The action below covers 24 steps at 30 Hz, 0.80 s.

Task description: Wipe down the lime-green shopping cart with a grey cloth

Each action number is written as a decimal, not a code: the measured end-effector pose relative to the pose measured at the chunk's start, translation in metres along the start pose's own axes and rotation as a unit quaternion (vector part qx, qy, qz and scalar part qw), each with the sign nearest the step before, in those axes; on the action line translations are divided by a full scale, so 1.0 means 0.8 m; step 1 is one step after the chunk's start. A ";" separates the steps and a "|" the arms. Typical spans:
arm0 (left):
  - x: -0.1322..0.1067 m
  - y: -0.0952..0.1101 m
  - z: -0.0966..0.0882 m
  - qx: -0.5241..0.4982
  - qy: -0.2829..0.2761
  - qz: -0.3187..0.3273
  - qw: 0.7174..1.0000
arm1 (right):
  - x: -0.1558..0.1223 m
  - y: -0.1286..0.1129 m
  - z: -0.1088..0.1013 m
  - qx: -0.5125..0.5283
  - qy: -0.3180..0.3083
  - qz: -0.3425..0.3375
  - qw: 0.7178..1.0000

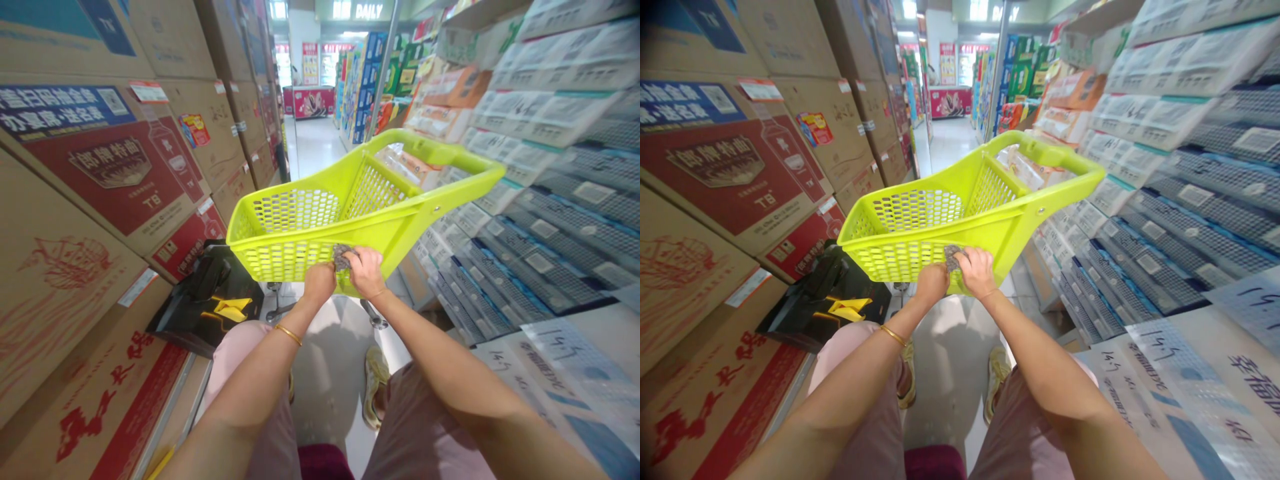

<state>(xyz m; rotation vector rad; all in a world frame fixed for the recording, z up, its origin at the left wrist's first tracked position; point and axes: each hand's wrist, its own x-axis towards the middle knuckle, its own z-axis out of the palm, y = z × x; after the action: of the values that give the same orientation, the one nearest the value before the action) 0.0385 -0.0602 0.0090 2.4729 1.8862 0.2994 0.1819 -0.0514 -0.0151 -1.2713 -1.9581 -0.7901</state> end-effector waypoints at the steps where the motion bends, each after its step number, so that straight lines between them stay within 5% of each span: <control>1: 0.000 0.000 0.000 0.000 0.001 0.000 1.000 | 0.001 0.000 0.001 0.000 0.004 0.004 1.000; 11: 0.005 -0.002 0.000 0.000 -0.011 0.003 1.000 | -0.033 0.000 0.025 0.034 -0.126 -0.024 0.991; 24: 0.004 -0.002 0.000 0.009 0.005 0.003 1.000 | -0.044 -0.009 0.025 0.028 -0.160 -0.031 0.986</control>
<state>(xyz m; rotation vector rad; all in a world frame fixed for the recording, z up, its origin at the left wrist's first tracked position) 0.0375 -0.0563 0.0091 2.4946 1.8938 0.2955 0.1820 -0.0565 -0.0560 -1.3768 -2.2670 -0.5833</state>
